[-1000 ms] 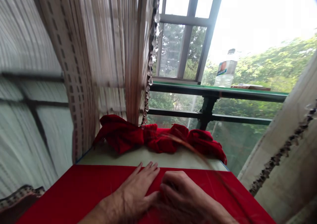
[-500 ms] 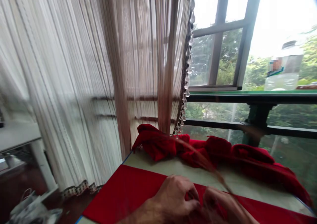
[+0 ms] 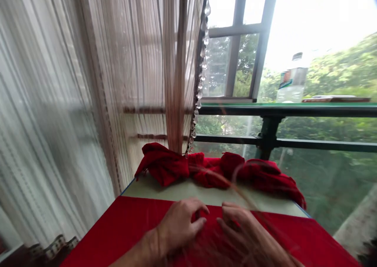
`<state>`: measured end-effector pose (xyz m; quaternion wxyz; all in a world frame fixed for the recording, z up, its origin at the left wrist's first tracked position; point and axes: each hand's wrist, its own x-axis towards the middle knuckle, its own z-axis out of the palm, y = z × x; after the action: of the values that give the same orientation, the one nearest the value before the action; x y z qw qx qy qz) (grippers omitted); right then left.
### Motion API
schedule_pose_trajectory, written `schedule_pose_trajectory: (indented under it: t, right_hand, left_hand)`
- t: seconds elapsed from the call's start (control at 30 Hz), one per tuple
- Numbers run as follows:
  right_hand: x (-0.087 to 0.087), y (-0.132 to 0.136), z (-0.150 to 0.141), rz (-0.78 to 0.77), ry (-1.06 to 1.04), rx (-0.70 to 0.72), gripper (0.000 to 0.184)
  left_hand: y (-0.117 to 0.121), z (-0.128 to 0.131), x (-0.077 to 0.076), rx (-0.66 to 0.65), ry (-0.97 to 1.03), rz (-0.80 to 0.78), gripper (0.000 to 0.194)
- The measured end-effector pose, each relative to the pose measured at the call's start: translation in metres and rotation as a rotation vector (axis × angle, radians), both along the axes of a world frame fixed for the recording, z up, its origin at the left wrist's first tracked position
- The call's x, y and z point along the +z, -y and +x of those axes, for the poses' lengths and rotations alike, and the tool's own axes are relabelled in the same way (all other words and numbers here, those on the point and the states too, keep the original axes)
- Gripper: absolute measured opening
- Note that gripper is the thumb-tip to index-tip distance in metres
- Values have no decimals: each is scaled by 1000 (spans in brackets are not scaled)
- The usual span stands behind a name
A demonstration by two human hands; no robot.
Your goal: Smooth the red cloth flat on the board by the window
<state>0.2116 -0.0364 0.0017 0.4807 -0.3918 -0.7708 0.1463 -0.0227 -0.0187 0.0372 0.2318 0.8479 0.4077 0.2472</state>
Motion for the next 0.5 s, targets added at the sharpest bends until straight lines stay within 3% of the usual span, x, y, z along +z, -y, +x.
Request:
schedule_pose_trajectory:
  t: [0.2, 0.37, 0.5]
  right_hand:
    - [-6, -9, 10, -1, 36, -16, 10]
    - [-14, -12, 13, 30, 24, 23, 20]
    - [-4, -8, 12, 66, 18, 36, 25]
  left_hand:
    - [-11, 3, -6, -5, 59, 144, 37]
    - [-10, 9, -10, -49, 46, 156, 41]
    - [-9, 9, -10, -57, 63, 140, 43]
